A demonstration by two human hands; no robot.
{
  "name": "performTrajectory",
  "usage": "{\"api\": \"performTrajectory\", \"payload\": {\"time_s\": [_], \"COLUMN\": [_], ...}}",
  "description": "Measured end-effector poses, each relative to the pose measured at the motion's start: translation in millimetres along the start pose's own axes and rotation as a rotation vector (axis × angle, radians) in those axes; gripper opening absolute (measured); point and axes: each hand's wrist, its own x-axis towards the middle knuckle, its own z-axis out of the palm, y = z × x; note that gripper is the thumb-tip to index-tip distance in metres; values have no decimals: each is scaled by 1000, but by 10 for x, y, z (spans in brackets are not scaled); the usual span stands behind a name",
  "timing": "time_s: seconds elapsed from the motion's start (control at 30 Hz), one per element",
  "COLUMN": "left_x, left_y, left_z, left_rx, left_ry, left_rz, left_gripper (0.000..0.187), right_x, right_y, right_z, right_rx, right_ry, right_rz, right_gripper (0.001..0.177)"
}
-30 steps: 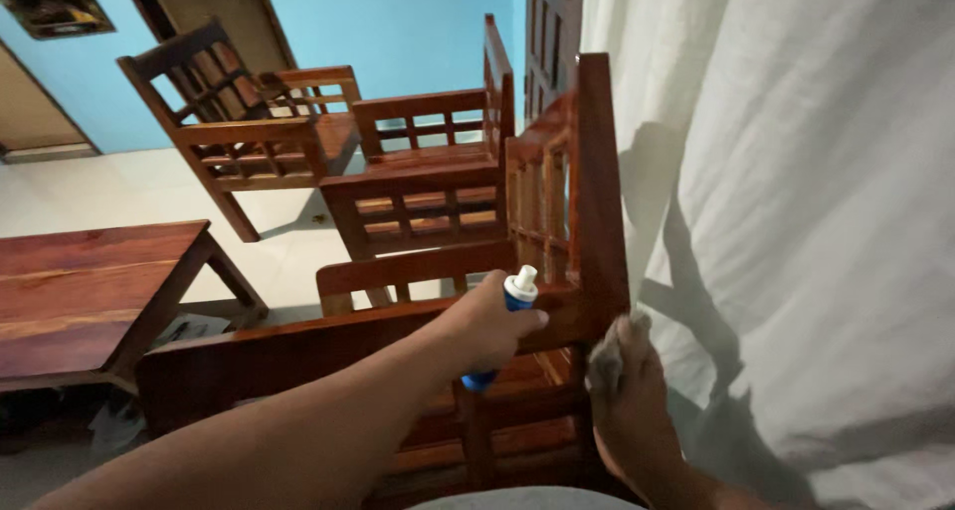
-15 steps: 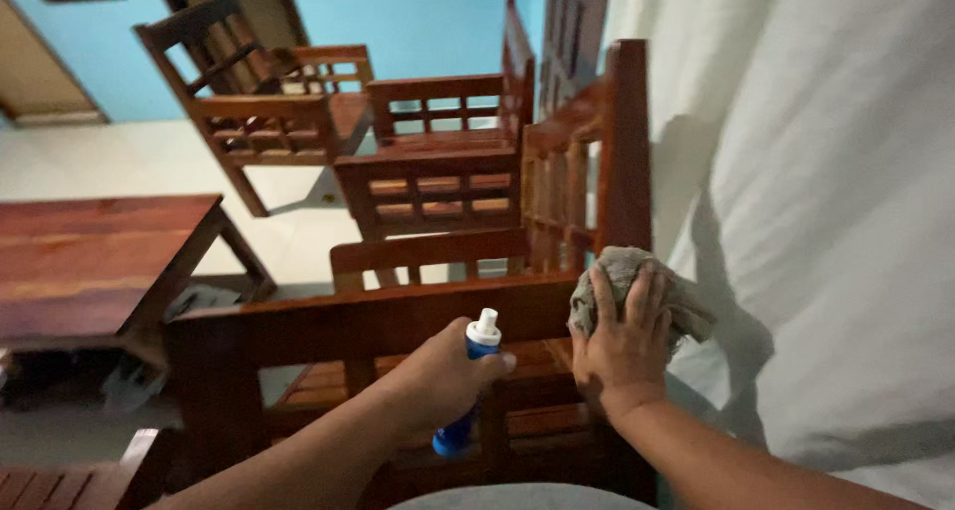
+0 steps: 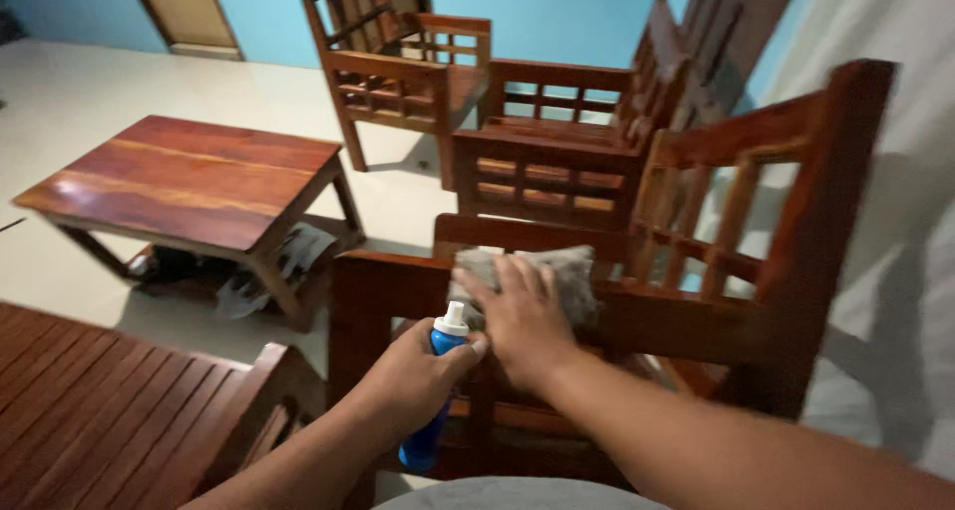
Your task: The person sprays a cleaning solution onto a wooden chair and wipes it with a cloth. They repeatedly apply the spray and wipe different parts of the chair, including the backrest and seat, using a gray cloth.
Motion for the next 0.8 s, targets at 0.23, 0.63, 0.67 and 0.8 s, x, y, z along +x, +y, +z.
{"api": "performTrajectory", "payload": {"time_s": [0.23,0.63,0.67,0.8], "left_x": [-29,-81,-103,-216], "left_y": [-226,-554,-605,-802], "left_z": [-396,-903,-970,-1236], "left_rx": [-48,88,123,63], "left_ry": [31,2,13,76], "left_rz": [-42,-118,-129,-108], "left_gripper": [34,41,41,43], "right_x": [402,-543,-455,32], "right_y": [-100,740,582,-206], "right_z": [-177,1,139,584], "right_rx": [94,-268,-216,-83], "right_ry": [-285,25,88,203], "right_rz": [152,523,433,173], "right_gripper": [78,89,88,85]}}
